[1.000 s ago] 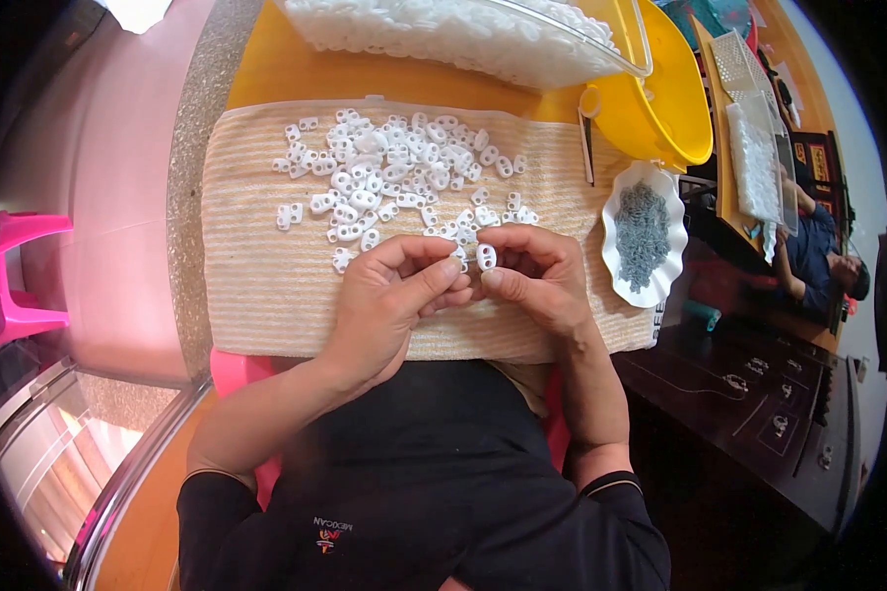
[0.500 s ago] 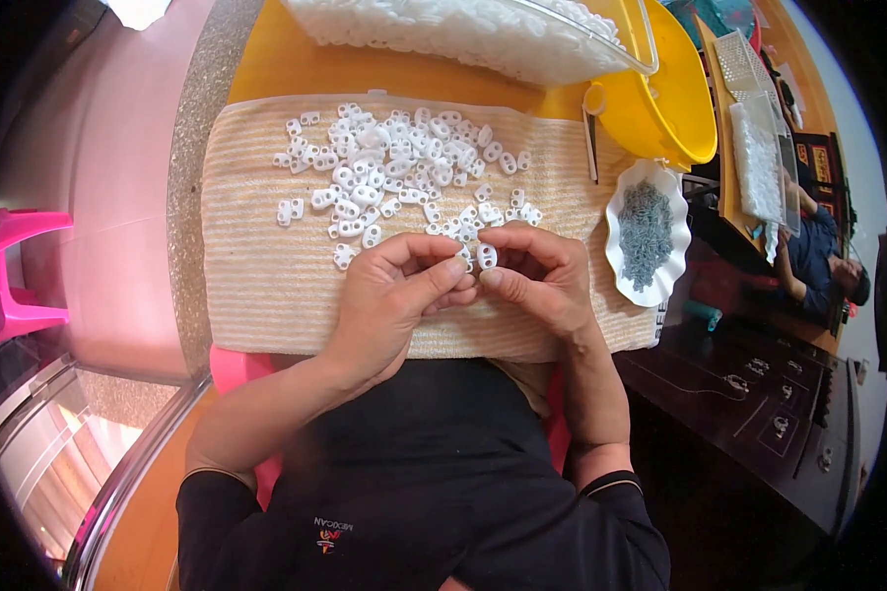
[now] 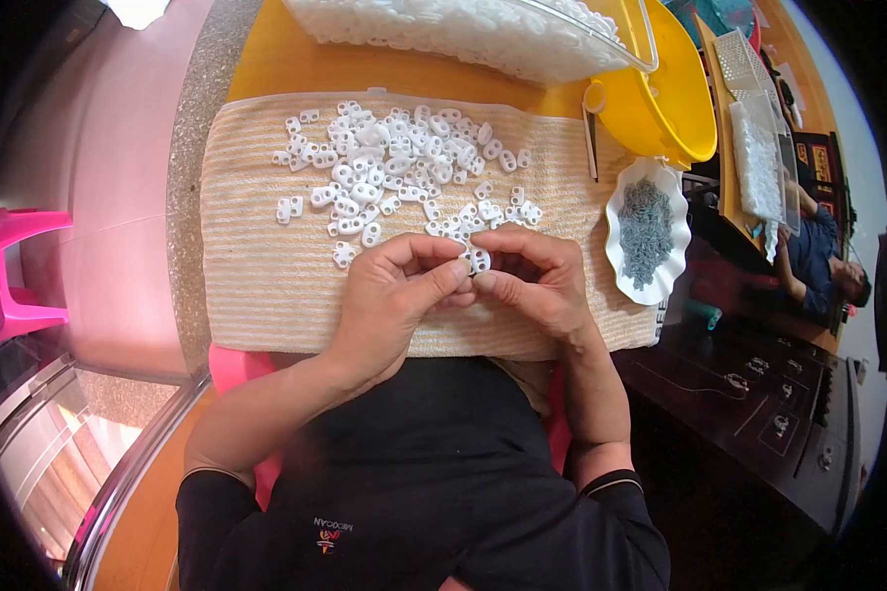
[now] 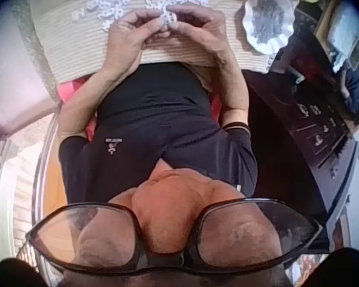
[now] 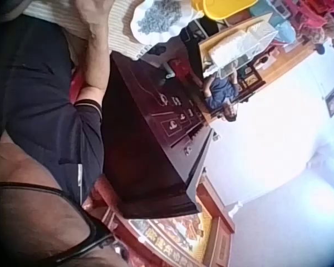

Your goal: Manually assembling small white plastic components at a workshop table.

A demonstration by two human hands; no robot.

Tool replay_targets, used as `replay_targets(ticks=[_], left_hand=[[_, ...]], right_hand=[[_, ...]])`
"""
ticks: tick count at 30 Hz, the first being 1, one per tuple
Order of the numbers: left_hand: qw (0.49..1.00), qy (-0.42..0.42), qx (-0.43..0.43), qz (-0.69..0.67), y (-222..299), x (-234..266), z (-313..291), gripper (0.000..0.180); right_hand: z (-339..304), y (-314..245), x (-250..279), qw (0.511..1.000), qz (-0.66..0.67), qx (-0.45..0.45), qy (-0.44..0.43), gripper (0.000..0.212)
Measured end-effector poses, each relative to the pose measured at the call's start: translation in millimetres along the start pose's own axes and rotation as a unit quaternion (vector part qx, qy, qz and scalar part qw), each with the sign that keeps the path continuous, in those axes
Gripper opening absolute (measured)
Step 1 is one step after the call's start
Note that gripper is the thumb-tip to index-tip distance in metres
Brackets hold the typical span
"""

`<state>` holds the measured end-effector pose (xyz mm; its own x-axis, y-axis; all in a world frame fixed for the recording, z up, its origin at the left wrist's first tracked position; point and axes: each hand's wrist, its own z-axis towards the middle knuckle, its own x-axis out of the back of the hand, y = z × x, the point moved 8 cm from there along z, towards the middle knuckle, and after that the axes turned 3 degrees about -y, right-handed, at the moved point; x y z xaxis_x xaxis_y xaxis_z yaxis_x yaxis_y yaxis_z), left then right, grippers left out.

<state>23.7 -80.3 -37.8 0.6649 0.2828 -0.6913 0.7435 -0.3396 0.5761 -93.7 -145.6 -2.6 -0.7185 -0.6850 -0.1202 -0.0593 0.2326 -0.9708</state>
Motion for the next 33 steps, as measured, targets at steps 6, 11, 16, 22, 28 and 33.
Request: replay_targets(ticks=[6, 11, 16, 22, 28, 33], left_hand=[[1.000, -0.005, 0.003, 0.003, -0.9, 1.1, 0.8, 0.013], [1.000, -0.006, 0.012, 0.002, -0.6, -0.1, 0.2, 0.013], [1.000, 0.001, 0.017, 0.005, -0.3, 0.0, -1.2, 0.013], [1.000, 0.011, 0.021, 0.001, 1.0, -0.7, -3.4, 0.013], [1.000, 0.010, 0.013, -0.007, 0.6, -0.6, -3.2, 0.013], [1.000, 0.010, 0.010, -0.006, 0.6, -0.7, -3.9, 0.012]], right_hand=[[0.0, -1.7, -2.8, 0.999, 0.039, -0.013, 0.008, 0.035], [-0.2, 1.9, -1.6, 0.998, 0.054, -0.019, 0.006, 0.035], [0.1, 0.8, -3.8, 0.996, 0.089, -0.025, 0.007, 0.035], [-0.9, 3.6, -2.9, 0.996, 0.083, -0.027, 0.007, 0.035], [-0.2, 0.3, -4.3, 0.997, 0.071, -0.025, 0.013, 0.035], [-0.5, 1.2, -4.5, 0.997, 0.071, -0.028, 0.011, 0.034]])
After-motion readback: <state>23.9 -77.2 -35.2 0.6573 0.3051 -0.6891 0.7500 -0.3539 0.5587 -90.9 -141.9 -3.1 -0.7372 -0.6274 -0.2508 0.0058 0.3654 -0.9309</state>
